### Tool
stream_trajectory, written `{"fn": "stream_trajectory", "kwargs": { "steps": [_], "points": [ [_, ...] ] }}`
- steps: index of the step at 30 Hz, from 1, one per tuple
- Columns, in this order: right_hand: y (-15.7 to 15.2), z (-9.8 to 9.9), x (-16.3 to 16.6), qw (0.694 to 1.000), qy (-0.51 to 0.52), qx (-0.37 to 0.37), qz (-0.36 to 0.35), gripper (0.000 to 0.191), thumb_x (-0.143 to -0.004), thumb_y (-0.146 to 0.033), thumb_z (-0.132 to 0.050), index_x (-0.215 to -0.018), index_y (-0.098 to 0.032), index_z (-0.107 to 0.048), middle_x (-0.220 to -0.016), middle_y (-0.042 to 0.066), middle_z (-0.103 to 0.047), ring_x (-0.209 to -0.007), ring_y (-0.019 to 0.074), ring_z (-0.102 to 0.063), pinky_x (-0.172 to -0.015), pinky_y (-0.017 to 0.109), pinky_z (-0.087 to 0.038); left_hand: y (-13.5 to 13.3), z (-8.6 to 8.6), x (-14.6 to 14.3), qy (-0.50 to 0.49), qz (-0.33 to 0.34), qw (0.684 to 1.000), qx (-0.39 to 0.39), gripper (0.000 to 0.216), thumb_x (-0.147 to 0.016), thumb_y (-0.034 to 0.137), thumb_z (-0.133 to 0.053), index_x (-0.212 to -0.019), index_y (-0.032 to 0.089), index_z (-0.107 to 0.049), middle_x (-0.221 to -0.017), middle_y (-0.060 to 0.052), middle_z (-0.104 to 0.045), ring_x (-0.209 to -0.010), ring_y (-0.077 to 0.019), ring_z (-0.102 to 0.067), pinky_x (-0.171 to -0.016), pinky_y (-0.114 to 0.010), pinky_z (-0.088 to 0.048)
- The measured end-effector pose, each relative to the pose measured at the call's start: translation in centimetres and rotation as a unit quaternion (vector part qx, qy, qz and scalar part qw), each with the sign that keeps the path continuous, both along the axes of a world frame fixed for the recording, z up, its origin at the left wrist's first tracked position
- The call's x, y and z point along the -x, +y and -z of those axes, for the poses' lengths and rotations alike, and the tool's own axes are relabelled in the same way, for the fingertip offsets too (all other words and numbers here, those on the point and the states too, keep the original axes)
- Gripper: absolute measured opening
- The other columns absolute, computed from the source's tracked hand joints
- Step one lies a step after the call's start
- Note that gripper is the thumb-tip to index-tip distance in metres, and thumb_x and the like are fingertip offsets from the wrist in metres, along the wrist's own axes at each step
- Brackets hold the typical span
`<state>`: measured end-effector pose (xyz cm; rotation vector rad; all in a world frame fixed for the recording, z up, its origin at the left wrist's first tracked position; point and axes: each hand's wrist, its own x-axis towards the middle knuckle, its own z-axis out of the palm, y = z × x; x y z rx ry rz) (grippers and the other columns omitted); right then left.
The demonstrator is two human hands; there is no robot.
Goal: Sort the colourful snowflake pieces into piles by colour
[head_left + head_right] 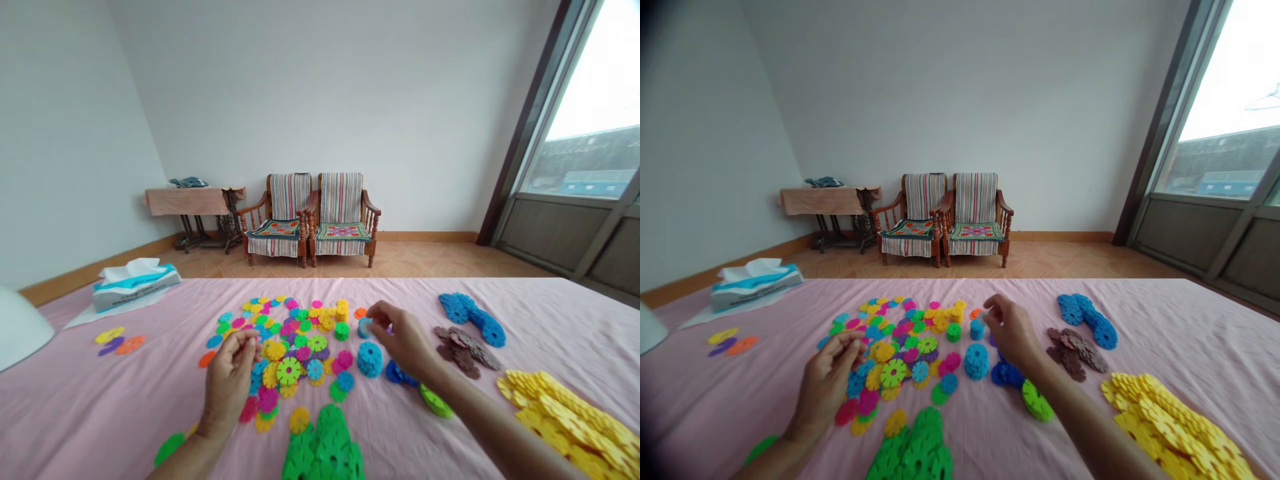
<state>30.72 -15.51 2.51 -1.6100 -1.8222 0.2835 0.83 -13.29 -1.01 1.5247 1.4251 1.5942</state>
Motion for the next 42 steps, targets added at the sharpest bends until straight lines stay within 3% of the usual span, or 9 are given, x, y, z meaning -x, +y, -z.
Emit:
{"fn": "stream_trajectory", "kwargs": {
  "steps": [4, 6, 9, 15, 26, 35, 42],
  "points": [
    [4.8, 0.0, -6.3, 0.99, -0.035, 0.065, 0.12, 0.016, -0.092, -0.026, -0.054, -0.1, -0.014, -0.063, -0.086, 0.003, -0.067, -0.074, 0.0161, -0.063, -0.068, 0.03, -0.051, 0.1, 0.1, 0.0, 0.002, -0.003, 1.0, 0.001, 0.032, -0.073, 0.047, -0.062, -0.086, 0.018, -0.062, -0.065, 0.001, -0.064, -0.056, -0.0168, -0.061, -0.054, -0.026, -0.051],
    [6.4, 0.8, -8.4, 0.983, -0.054, 0.114, 0.135, 0.024, -0.092, -0.032, -0.058, -0.108, -0.016, -0.061, -0.106, 0.005, -0.065, -0.086, 0.0176, -0.064, -0.073, 0.035, -0.054, 0.2, 0.2, 0.1, 0.001, -0.001, 1.0, 0.003, 0.032, -0.074, 0.048, -0.062, -0.085, 0.018, -0.062, -0.066, 0.0, -0.065, -0.056, -0.0168, -0.061, -0.053, -0.026, -0.05],
    [7.7, 2.4, -9.7, 0.973, -0.076, 0.176, 0.129, 0.028, -0.092, -0.032, -0.058, -0.116, -0.018, -0.059, -0.118, 0.007, -0.061, -0.095, 0.0202, -0.063, -0.08, 0.039, -0.054, 0.3, 0.4, 0.3, -0.002, 0.004, 1.0, 0.011, 0.032, -0.074, 0.047, -0.062, -0.086, 0.018, -0.062, -0.066, 0.0, -0.066, -0.057, -0.0171, -0.062, -0.053, -0.026, -0.05],
    [7.9, 4.0, -10.0, 0.962, -0.105, 0.228, 0.107, 0.029, -0.092, -0.032, -0.059, -0.117, -0.018, -0.059, -0.12, 0.007, -0.06, -0.098, 0.0211, -0.062, -0.081, 0.039, -0.053, 0.5, 1.0, 0.6, 0.001, 0.011, 1.0, 0.016, 0.03, -0.075, 0.046, -0.063, -0.087, 0.018, -0.061, -0.066, 0.001, -0.066, -0.058, -0.0169, -0.062, -0.054, -0.026, -0.05],
    [8.3, 3.4, -10.2, 0.951, -0.121, 0.263, 0.112, 0.029, -0.092, -0.033, -0.058, -0.118, -0.019, -0.058, -0.12, 0.007, -0.06, -0.1, 0.0216, -0.062, -0.083, 0.041, -0.053, 0.5, 0.7, 0.4, 0.001, 0.01, 1.0, 0.015, 0.028, -0.074, 0.043, -0.062, -0.086, 0.018, -0.061, -0.065, 0.001, -0.065, -0.056, -0.0156, -0.059, -0.053, -0.025, -0.049],
    [8.7, 3.1, -10.1, 0.948, -0.073, 0.277, 0.134, 0.03, -0.092, -0.033, -0.058, -0.118, -0.018, -0.058, -0.12, 0.007, -0.06, -0.098, 0.0216, -0.062, -0.082, 0.041, -0.053, 0.5, 0.8, 0.5, 0.007, 0.013, 1.0, 0.016, 0.027, -0.074, 0.042, -0.061, -0.086, 0.018, -0.061, -0.065, 0.001, -0.065, -0.054, -0.0155, -0.059, -0.052, -0.025, -0.048],
    [11.3, 2.6, -7.2, 0.956, -0.014, 0.248, 0.154, 0.03, -0.092, -0.032, -0.058, -0.119, -0.018, -0.057, -0.121, 0.007, -0.06, -0.098, 0.0211, -0.062, -0.081, 0.041, -0.053, 0.6, 0.9, 0.6, 0.015, 0.004, 1.0, 0.022, 0.03, -0.074, 0.045, -0.061, -0.087, 0.018, -0.061, -0.066, 0.0, -0.066, -0.055, -0.0159, -0.06, -0.053, -0.025, -0.049]
  ]
}}
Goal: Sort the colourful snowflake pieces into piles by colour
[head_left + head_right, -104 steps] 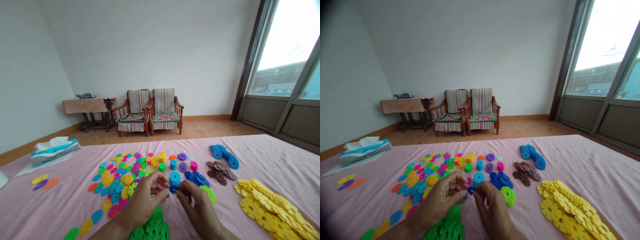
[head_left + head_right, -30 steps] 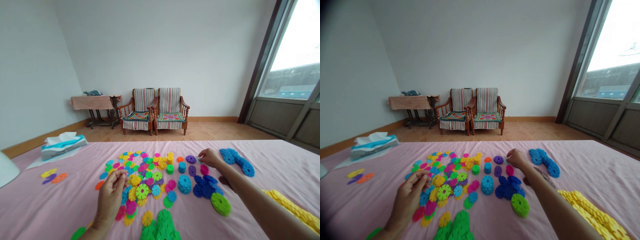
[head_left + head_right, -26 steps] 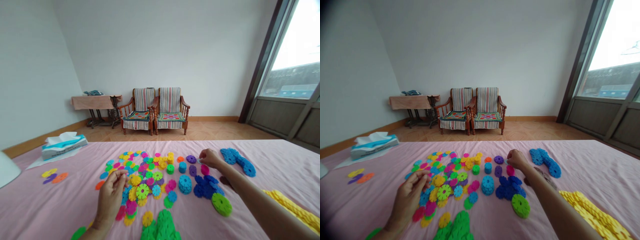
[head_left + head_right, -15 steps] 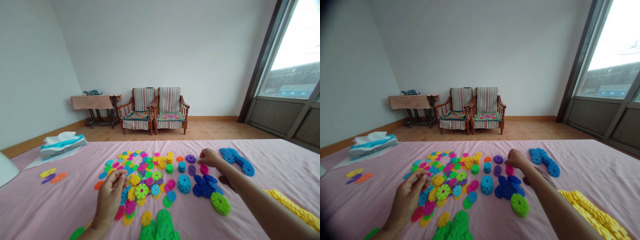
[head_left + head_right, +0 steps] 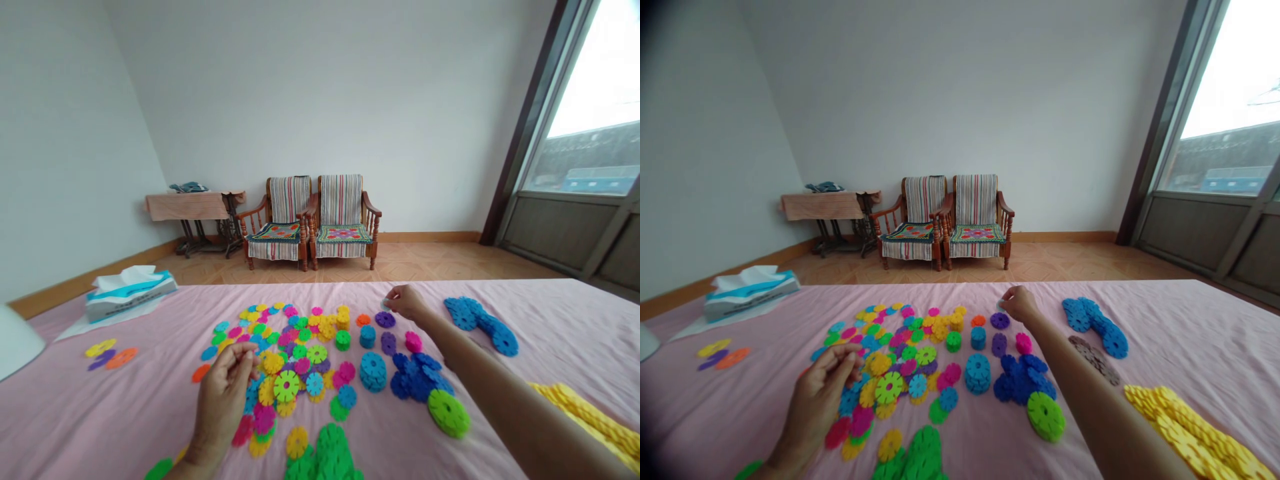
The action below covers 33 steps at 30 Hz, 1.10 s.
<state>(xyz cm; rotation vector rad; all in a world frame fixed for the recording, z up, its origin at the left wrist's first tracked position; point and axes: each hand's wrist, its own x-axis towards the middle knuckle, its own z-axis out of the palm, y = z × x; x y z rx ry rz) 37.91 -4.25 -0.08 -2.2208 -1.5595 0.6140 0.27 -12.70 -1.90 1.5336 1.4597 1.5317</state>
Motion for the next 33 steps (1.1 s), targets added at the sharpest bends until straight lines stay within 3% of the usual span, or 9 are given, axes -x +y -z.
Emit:
{"fn": "stream_trajectory", "kwargs": {
  "steps": [9, 20, 25, 29, 31, 33],
  "points": [
    [3.7, 0.5, 3.7, 1.0, 0.004, -0.021, 0.011, 0.031, -0.092, -0.032, -0.059, -0.119, -0.018, -0.057, -0.121, 0.008, -0.059, -0.099, 0.0213, -0.062, -0.082, 0.041, -0.053, -0.2, -0.2, -0.1, 0.003, 0.001, 1.0, 0.001, 0.031, -0.074, 0.047, -0.061, -0.086, 0.018, -0.061, -0.063, 0.001, -0.063, -0.055, -0.0159, -0.058, -0.052, -0.025, -0.049],
    [3.7, 1.2, 4.1, 0.997, -0.035, -0.052, 0.033, 0.032, -0.092, -0.032, -0.059, -0.119, -0.017, -0.057, -0.12, 0.009, -0.059, -0.1, 0.0216, -0.062, -0.083, 0.041, -0.053, -0.5, -0.4, -0.2, -0.016, -0.001, 1.0, 0.009, 0.032, -0.072, 0.047, -0.062, -0.085, 0.017, -0.062, -0.064, 0.0, -0.064, -0.054, -0.0161, -0.058, -0.052, -0.026, -0.05],
    [2.5, -0.8, 3.9, 0.994, -0.047, -0.091, 0.048, 0.03, -0.092, -0.032, -0.059, -0.119, -0.018, -0.057, -0.12, 0.008, -0.06, -0.1, 0.0212, -0.062, -0.083, 0.04, -0.053, -0.7, -1.0, -0.6, -0.042, -0.008, 0.999, 0.01, 0.032, -0.069, 0.046, -0.064, -0.083, 0.017, -0.062, -0.062, 0.002, -0.062, -0.053, -0.015, -0.057, -0.051, -0.025, -0.048],
    [0.3, -3.2, 3.6, 0.986, -0.047, -0.157, 0.013, 0.026, -0.093, -0.033, -0.057, -0.115, -0.019, -0.059, -0.118, 0.006, -0.061, -0.097, 0.0202, -0.062, -0.082, 0.039, -0.053, -0.6, -1.4, -0.2, -0.073, -0.021, 0.997, -0.004, 0.027, -0.072, 0.04, -0.064, -0.085, 0.016, -0.063, -0.061, 0.003, -0.061, -0.053, -0.013, -0.056, -0.05, -0.022, -0.045],
    [-1.6, -4.0, 4.1, 0.98, -0.04, -0.191, -0.02, 0.021, -0.093, -0.033, -0.056, -0.107, -0.017, -0.062, -0.107, 0.005, -0.065, -0.089, 0.0178, -0.064, -0.077, 0.036, -0.053, -0.3, -1.6, 0.1, -0.081, -0.031, 0.996, -0.013, 0.026, -0.074, 0.039, -0.063, -0.086, 0.016, -0.062, -0.062, 0.003, -0.061, -0.054, -0.0124, -0.055, -0.05, -0.021, -0.045],
    [-4.1, -4.3, 5.2, 0.972, -0.027, -0.224, -0.066, 0.016, -0.094, -0.025, -0.052, -0.093, -0.015, -0.065, -0.083, 0.003, -0.067, -0.074, 0.0154, -0.063, -0.069, 0.029, -0.05, 0.0, -2.0, 0.5, -0.088, -0.043, 0.995, -0.022, 0.026, -0.075, 0.039, -0.061, -0.086, 0.016, -0.062, -0.062, 0.003, -0.061, -0.054, -0.012, -0.055, -0.05, -0.021, -0.045]
  ]
}}
